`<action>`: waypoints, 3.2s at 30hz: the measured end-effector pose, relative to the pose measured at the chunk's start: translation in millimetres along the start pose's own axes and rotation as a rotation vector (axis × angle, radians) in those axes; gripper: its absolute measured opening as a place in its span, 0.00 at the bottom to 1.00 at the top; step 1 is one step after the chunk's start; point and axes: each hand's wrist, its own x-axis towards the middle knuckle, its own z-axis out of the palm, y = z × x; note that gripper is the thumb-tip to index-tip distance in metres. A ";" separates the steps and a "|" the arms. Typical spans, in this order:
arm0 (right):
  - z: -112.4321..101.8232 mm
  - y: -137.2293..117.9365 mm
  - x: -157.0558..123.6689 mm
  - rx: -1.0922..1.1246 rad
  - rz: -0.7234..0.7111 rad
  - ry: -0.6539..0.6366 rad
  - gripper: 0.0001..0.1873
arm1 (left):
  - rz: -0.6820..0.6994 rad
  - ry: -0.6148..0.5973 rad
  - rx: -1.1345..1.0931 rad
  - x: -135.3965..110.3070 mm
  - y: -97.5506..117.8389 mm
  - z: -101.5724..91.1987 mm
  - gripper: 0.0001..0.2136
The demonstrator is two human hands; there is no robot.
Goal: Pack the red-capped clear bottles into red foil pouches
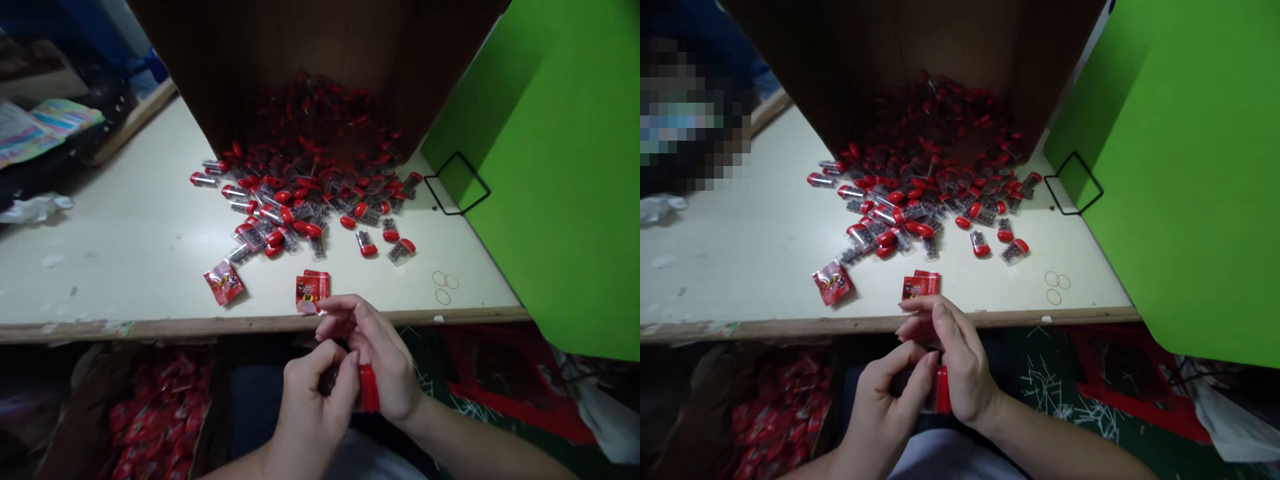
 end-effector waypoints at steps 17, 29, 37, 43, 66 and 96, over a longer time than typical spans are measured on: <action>6.4 12.7 30.8 0.507 0.216 0.097 0.20 | -0.160 0.141 -0.314 16.1 -5.4 -8.2 0.14; -9.3 76.1 -20.6 0.235 0.183 0.310 0.18 | -0.142 0.259 -0.345 7.7 -34.2 19.4 0.10; -55.1 61.6 0.3 0.127 -0.004 0.501 0.14 | -0.040 0.459 0.462 64.8 -63.6 -35.2 0.14; -58.3 62.7 2.4 0.015 0.023 0.462 0.16 | -0.095 0.369 0.373 80.8 -82.4 -41.9 0.15; -42.7 50.0 31.1 -0.272 0.031 0.187 0.16 | -0.336 0.173 -0.634 68.0 -46.8 -45.5 0.12; -25.9 40.8 3.2 -0.538 -0.049 0.039 0.10 | -0.384 0.225 -1.017 58.5 -26.5 -16.5 0.11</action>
